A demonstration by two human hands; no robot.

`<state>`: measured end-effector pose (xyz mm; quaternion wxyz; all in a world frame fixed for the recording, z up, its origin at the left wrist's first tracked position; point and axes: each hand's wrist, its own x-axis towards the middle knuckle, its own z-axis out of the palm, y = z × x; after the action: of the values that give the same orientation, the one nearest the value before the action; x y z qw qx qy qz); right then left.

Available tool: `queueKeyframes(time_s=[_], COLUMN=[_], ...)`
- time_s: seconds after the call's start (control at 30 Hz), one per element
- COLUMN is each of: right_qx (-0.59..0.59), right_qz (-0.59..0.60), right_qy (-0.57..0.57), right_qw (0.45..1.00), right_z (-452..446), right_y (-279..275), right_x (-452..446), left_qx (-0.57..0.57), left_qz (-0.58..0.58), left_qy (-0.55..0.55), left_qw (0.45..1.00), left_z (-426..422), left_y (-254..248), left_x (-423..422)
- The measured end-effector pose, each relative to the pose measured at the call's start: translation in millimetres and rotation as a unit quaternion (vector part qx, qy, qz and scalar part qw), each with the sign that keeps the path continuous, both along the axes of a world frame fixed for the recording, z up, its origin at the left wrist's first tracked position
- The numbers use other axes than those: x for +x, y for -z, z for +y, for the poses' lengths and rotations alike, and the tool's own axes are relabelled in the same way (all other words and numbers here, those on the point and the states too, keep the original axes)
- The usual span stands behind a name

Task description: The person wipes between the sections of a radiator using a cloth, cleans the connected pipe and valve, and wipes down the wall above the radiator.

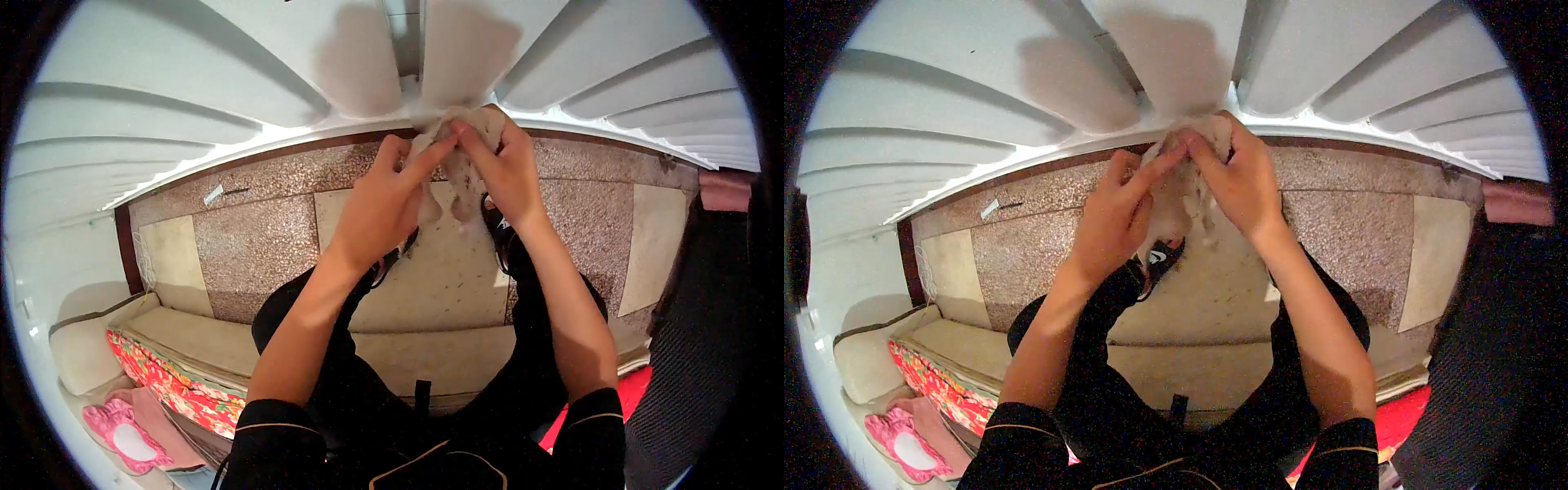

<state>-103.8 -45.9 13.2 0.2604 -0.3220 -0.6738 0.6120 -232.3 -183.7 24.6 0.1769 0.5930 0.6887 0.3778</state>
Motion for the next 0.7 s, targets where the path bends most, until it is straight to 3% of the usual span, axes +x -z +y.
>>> queueKeyframes(time_s=[0.1, 0.17, 0.5, 0.57, 0.7], right_qx=[0.050, 0.070, 0.063, 0.067, 0.119], right_qz=[0.007, -0.025, 0.014, 0.011, 0.024], right_qy=[0.028, 0.057, 0.028, 0.019, 0.021], right_qw=[0.998, 0.996, 0.998, 0.998, 0.992], right_z=[-3, -9, -23, -30, -36], right_y=[-1, -3, 15, 8, 14], right_x=[-10, -17, -28, -28, -27], left_qx=[-0.050, 0.025, 0.069, 0.000, 0.001], left_qz=[0.010, 0.025, -0.056, -0.165, -0.140], left_qy=[-0.025, -0.061, -0.110, -0.116, -0.101], left_qw=[0.998, 0.997, 0.990, 0.980, 0.985], left_z=[1, 3, 15, 17, 27], left_y=[1, 16, 38, 39, 49], left_x=[5, 6, 6, 7, 6])
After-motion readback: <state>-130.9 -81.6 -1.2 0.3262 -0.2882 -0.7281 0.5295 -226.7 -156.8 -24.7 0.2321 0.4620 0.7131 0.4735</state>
